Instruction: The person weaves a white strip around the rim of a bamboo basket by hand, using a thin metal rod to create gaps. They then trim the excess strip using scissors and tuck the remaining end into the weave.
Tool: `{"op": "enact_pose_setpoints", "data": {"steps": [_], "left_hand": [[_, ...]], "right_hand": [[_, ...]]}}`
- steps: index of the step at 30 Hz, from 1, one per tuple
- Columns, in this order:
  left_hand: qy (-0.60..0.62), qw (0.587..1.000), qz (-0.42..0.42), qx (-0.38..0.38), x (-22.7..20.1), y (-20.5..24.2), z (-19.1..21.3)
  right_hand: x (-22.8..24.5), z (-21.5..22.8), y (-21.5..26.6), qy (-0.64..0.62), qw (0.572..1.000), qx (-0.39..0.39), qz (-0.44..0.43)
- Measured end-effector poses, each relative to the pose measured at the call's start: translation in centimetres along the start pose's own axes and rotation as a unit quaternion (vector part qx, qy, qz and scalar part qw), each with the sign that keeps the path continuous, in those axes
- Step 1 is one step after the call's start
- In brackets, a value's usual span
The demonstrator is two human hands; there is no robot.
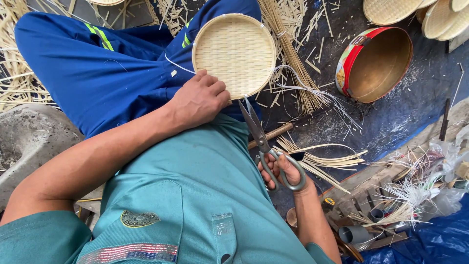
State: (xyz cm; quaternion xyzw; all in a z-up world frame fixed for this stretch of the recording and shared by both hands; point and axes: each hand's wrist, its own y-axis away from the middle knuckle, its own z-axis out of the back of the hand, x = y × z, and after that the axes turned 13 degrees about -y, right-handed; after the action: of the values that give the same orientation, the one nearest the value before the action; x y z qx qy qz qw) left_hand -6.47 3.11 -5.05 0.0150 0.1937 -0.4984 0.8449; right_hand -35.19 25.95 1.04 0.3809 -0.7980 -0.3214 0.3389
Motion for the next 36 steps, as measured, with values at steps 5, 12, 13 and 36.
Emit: {"op": "enact_pose_setpoints", "data": {"steps": [5, 12, 13, 36], "left_hand": [[-0.001, 1.0, 0.003, -0.009, -0.2, -0.1, -0.2], [0.008, 1.0, 0.003, 0.004, -0.1, -0.2, -0.1], [0.002, 1.0, 0.002, 0.0, -0.2, -0.2, -0.2], [-0.029, 0.999, -0.002, -0.014, 0.2, -0.2, 0.2]], "right_hand": [[-0.6, 0.1, -0.3, 0.003, 0.999, -0.015, 0.033], [-0.9, 0.1, -0.6, 0.022, 0.998, -0.02, 0.063], [-1.1, 0.3, -0.7, 0.015, 0.998, -0.017, 0.064], [-4.7, 2.1, -5.6, 0.13, 0.916, -0.214, 0.314]]}}
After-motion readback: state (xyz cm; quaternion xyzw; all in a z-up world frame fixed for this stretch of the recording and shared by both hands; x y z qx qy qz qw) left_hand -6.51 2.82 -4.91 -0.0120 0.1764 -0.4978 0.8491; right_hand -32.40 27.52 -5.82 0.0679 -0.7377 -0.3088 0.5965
